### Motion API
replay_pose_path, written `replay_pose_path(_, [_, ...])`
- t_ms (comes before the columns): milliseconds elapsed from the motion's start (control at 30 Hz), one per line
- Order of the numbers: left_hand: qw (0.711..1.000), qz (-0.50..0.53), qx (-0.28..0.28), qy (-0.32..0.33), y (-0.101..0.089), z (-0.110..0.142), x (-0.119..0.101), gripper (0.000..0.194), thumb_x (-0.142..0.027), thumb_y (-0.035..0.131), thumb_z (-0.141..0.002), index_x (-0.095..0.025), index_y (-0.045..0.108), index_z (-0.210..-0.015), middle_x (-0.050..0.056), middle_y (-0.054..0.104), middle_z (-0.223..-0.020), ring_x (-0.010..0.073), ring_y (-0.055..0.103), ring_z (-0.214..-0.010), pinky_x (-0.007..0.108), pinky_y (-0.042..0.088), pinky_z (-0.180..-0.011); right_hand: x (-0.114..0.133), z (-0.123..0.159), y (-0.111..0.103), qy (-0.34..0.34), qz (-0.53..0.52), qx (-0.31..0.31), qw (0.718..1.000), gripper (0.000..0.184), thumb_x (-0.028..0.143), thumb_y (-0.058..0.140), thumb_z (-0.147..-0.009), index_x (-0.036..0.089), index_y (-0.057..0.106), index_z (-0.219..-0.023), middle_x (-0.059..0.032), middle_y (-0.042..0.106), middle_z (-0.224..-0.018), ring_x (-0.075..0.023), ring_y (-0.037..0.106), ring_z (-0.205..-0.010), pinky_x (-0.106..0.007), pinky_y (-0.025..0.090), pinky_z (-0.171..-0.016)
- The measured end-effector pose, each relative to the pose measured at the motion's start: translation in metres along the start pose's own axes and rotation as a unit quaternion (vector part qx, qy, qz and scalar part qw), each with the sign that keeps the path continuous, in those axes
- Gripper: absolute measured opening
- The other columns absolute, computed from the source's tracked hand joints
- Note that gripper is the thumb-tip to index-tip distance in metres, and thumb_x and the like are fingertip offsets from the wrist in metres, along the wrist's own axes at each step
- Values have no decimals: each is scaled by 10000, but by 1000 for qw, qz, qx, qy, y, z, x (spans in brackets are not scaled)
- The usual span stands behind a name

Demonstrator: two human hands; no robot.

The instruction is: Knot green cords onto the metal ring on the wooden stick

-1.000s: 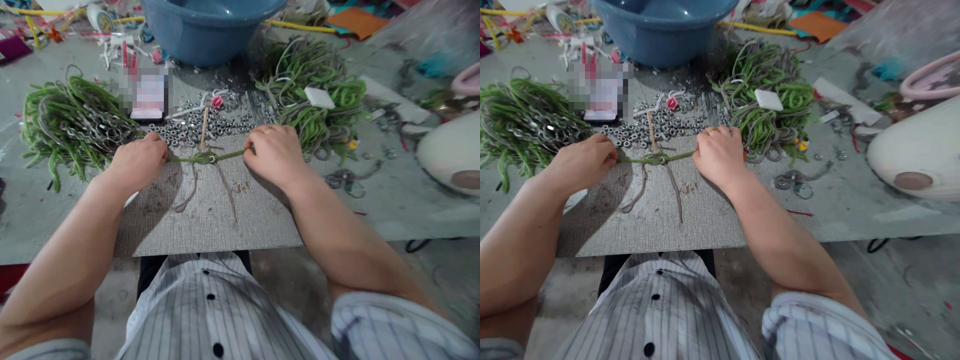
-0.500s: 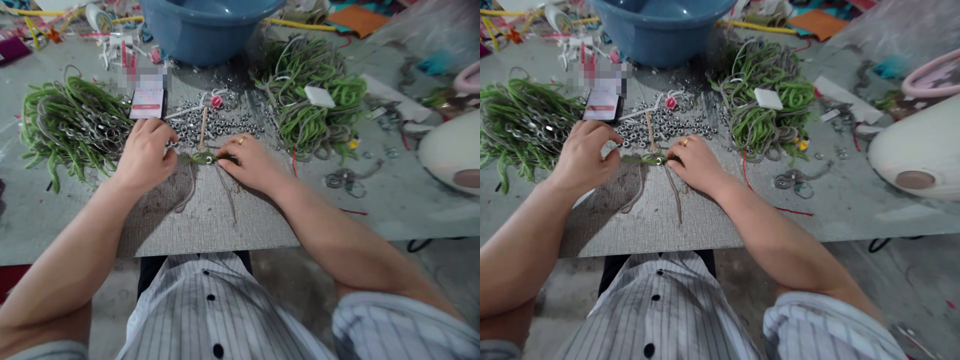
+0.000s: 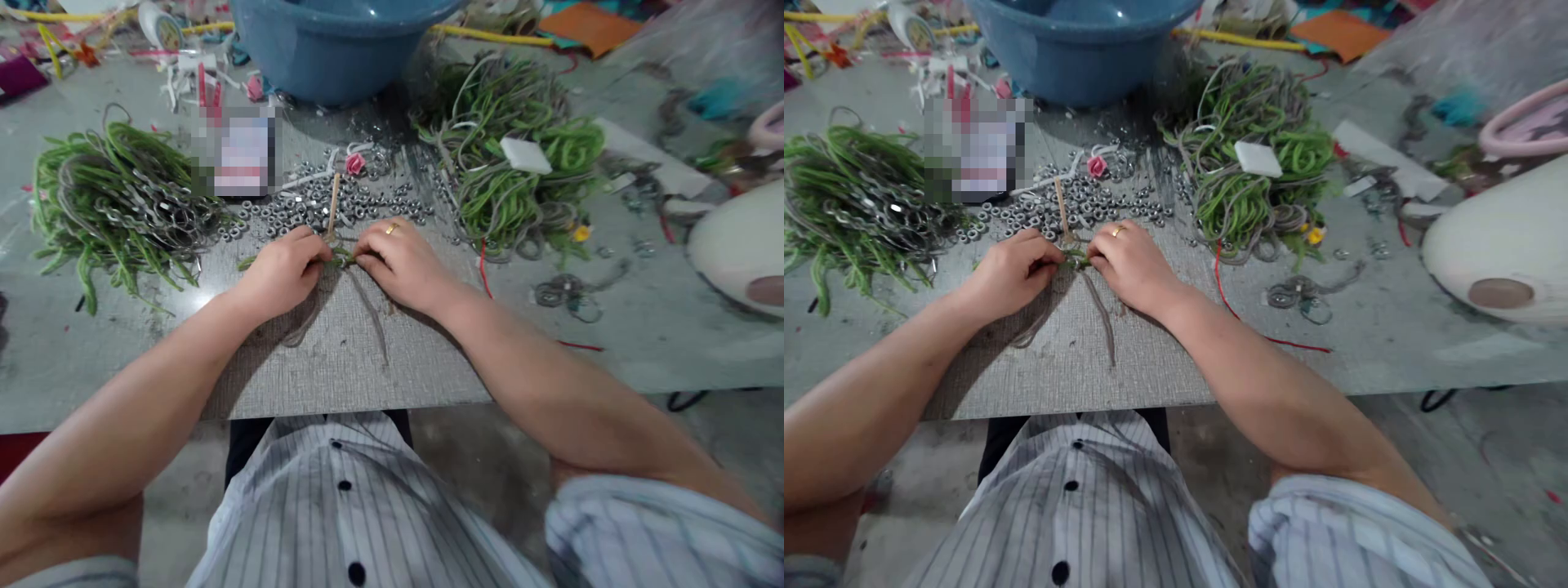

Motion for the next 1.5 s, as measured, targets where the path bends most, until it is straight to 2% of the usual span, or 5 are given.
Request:
replay_pose_path(367, [997,-60,32,-27,5,-2,-7,255,-318,568,-831,-164,671,-1006,67,622,-916,194,613,-787,303,477,-688,7,2,1,-41,-34,-12,999,133,209,494,-908,198,615,-855,-85,668,-941,-238,576,-942,-395,422,-866])
replay_pose_path(500, [996,-67,38,-47,6,-2,-4,201,-271,562,-829,-161,690,-940,66,622,-894,205,622,-808,311,474,-697,7,2,2,-48,-39,-13,998,135,204,493,-908,189,616,-855,-85,670,-932,-233,579,-926,-388,417,-866])
replay_pose_path(933, [998,-7,59,16,-1,0,-6,263,-203,523,-749,-154,691,-944,53,603,-881,169,600,-776,298,498,-738,0,3,-1,-26,-31,-22,999,124,207,512,-898,211,629,-856,-75,661,-947,-241,576,-951,-410,422,-886])
replay_pose_path(1133, [999,34,30,3,-7,1,-5,262,-202,538,-747,-124,655,-968,67,586,-934,156,587,-786,302,516,-778,12,4,0,-76,-38,-31,996,261,120,485,-866,211,671,-1024,-90,636,-1092,-238,559,-1041,-402,434,-923])
replay_pose_path(1500, [999,-13,35,2,-2,0,-4,274,-122,478,-725,-112,677,-914,98,565,-968,186,580,-836,342,523,-814,12,3,13,-105,-29,-20,994,349,111,461,-825,238,698,-1049,-80,616,-1197,-255,519,-1128,-466,386,-989])
Point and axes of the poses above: each hand's wrist, its own z-axis away from the middle knuckle, its own y-axis out of the palm, x = y × z, the point moved 7 cm from there along -z, towards the middle knuckle
